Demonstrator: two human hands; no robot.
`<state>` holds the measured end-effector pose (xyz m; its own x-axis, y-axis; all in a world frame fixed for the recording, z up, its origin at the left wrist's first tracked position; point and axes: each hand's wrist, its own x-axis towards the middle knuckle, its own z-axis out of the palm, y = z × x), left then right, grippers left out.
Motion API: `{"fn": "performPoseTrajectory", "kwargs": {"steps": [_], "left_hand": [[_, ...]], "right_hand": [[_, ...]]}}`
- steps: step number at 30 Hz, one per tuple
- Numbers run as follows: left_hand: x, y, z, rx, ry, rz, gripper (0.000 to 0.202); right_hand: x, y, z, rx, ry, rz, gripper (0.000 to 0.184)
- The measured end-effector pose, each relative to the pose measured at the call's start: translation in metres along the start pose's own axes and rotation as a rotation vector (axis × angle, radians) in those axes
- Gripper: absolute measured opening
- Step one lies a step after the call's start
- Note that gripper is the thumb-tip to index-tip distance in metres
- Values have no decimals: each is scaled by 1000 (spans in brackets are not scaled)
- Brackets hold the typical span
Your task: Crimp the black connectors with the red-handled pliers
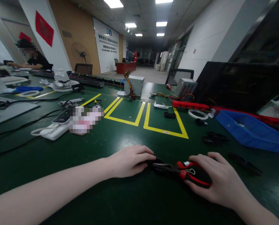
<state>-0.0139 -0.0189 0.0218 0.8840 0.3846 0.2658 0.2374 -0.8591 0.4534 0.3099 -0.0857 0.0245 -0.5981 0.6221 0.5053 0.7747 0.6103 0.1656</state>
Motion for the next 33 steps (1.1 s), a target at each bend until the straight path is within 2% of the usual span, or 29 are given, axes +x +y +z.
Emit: {"fn": "performPoseTrajectory", "kwargs": {"steps": [6,13,20,33], "left_hand": [[-1,0,-1,41,-12,35,36],[0,-3,-1,0,-8,22,34],[0,-2,-4,-24,-17,4,33],[1,-7,-3,-90,-24,8,30]], "right_hand": [[-3,-1,3,8,18,50,46],[-1,3,0,-54,44,-33,49],[1,1,-1,-103,93,-39,49],[2,-4,1,-26,87,7,49]]}}
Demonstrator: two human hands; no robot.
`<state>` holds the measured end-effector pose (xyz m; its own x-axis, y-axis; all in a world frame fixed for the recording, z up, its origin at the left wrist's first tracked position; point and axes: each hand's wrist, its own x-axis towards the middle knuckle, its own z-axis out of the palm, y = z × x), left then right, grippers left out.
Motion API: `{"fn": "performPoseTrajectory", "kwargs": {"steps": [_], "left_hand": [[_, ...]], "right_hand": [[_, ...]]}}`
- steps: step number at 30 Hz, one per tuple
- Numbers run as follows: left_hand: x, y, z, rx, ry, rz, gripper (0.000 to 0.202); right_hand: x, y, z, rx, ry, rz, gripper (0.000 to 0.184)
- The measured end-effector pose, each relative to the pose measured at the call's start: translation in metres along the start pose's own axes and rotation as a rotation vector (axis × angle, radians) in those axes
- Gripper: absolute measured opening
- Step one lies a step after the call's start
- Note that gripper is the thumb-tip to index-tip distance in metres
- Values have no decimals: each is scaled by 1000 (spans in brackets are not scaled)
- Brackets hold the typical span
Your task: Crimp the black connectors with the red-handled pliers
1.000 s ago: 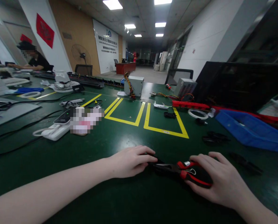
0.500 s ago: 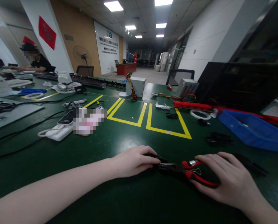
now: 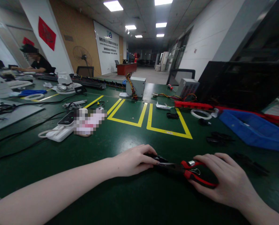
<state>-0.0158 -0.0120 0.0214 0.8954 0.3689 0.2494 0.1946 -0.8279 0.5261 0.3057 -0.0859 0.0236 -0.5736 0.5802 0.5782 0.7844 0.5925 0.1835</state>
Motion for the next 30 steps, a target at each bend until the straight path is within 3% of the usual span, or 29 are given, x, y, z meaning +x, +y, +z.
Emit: {"fn": "performPoseTrajectory", "kwargs": {"steps": [11,16,23,30], "left_hand": [[1,3,0,82,1,-25,27],[-1,7,0,115,-15,-35,28],[-3,6,3,30,35,-56,36],[-1,7,3,-47,35,-116,44]], "right_hand": [[-1,-3,-2,-40,-16,-33,48],[-4,-6,0,2,-55,30,47],[-2,-13,-1,135,-214,254,41],[-5,-11,2,191,-335,368,41]]}}
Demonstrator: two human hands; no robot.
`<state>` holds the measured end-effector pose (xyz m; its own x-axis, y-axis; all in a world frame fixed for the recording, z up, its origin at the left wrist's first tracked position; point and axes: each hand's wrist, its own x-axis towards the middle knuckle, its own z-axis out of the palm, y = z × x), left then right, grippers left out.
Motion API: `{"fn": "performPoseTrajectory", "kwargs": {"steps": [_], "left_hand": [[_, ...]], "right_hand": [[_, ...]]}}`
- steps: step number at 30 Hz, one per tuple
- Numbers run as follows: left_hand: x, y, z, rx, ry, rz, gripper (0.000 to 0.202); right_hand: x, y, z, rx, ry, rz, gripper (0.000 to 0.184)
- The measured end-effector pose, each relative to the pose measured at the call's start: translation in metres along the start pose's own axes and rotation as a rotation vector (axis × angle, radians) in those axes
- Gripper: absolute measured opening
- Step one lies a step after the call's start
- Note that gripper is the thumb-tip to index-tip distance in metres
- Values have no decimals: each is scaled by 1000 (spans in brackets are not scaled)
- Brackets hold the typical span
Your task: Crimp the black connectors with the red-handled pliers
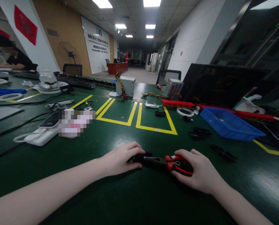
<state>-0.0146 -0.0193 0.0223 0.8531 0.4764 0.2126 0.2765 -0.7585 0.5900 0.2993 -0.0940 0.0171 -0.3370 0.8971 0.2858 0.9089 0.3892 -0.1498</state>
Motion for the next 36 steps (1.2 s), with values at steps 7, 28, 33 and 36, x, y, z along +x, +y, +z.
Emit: {"fn": "performPoseTrajectory", "kwargs": {"steps": [7,28,33,36], "left_hand": [[1,-1,0,22,1,15,34],[1,2,0,36,6,61,21],[0,3,-1,16,14,63,23],[0,3,-1,11,16,75,24]], "right_hand": [[-1,1,1,23,-28,5,40],[5,-7,-16,-192,26,-129,55],[6,-8,-13,-233,70,-212,59],[6,-13,-8,-191,75,-195,56]]}}
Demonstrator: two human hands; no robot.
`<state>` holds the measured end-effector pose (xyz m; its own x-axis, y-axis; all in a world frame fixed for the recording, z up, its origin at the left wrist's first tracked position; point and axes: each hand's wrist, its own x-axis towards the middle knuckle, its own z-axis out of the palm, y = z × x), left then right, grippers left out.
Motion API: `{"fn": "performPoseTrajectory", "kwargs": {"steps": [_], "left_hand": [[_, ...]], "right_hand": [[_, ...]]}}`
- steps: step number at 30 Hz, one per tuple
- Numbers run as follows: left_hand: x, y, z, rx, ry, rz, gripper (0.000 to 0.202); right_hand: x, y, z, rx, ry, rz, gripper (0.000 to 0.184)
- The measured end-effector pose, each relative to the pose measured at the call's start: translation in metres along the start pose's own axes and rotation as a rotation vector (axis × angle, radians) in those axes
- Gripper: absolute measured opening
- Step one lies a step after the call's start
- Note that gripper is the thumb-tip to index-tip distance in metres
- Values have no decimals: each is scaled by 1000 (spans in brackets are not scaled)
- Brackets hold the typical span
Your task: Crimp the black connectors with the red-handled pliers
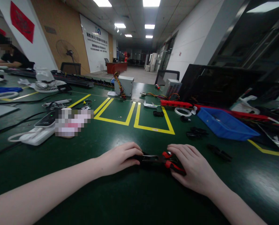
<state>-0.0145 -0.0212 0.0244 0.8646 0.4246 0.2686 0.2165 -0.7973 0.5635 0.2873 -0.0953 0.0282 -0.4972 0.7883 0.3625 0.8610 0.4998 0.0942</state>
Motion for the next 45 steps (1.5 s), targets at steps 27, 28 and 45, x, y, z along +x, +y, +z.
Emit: {"fn": "performPoseTrajectory", "kwargs": {"steps": [27,28,45], "left_hand": [[-3,-4,3,124,45,108,25],[-3,-3,3,125,45,102,25],[-3,-1,3,126,43,92,25]], "right_hand": [[4,-15,-2,65,185,-80,33],[4,-15,-3,67,187,-85,34],[2,-11,-6,28,270,-144,37]]}}
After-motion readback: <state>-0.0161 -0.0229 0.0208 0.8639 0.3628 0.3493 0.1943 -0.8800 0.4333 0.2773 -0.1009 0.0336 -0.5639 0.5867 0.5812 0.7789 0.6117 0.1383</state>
